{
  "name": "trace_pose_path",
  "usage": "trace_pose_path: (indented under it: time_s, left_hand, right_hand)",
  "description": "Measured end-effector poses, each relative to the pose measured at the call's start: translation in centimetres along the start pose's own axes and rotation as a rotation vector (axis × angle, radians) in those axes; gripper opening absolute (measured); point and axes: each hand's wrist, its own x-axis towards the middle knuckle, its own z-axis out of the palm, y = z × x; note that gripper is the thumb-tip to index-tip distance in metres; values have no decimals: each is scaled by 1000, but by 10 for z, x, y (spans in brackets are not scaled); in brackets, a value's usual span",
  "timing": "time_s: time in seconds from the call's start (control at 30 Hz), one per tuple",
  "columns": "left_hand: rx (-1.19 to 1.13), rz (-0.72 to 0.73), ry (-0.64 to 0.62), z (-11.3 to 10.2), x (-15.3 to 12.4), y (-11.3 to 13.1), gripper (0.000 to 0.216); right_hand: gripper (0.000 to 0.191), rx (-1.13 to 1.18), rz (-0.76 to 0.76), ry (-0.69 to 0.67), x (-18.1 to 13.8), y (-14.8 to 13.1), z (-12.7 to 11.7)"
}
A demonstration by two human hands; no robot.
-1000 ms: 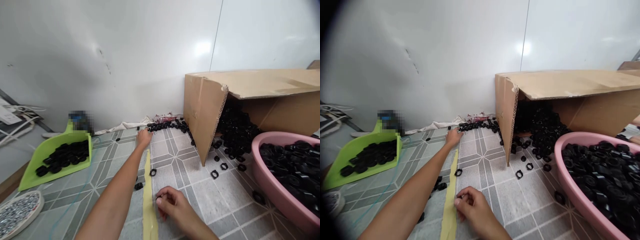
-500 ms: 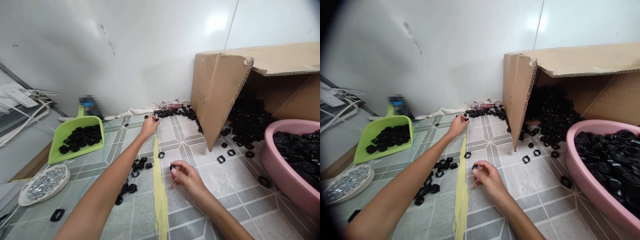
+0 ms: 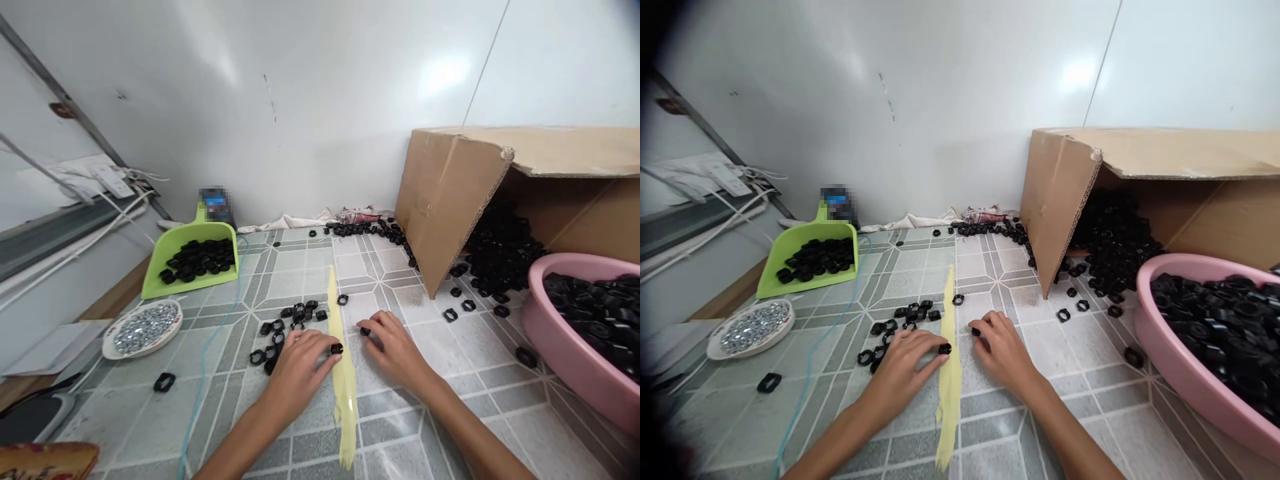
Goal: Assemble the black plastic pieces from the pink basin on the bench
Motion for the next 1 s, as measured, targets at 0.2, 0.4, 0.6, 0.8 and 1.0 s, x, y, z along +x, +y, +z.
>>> trace_pose_path:
  time_s: [0.2, 0.4, 0.6, 0.8, 1.0]
  left_hand:
    - [308, -109, 164, 4, 20, -19, 34]
    - [346, -91, 148, 3, 34, -27, 11]
    - [-243, -176, 155, 7, 20, -13, 20]
    - [-375, -152, -26, -7, 11, -2, 18]
    - [-598, -201, -56, -2, 11, -5, 17]
  right_hand:
    - [18, 55, 74, 8, 1, 0, 1]
    - [18, 226, 134, 28, 5, -2, -1]
    - [16, 481, 210, 5, 12, -24, 8]
    - [24, 763, 313, -67, 5, -35, 15]
    - [17, 701, 255, -79, 3, -35, 13]
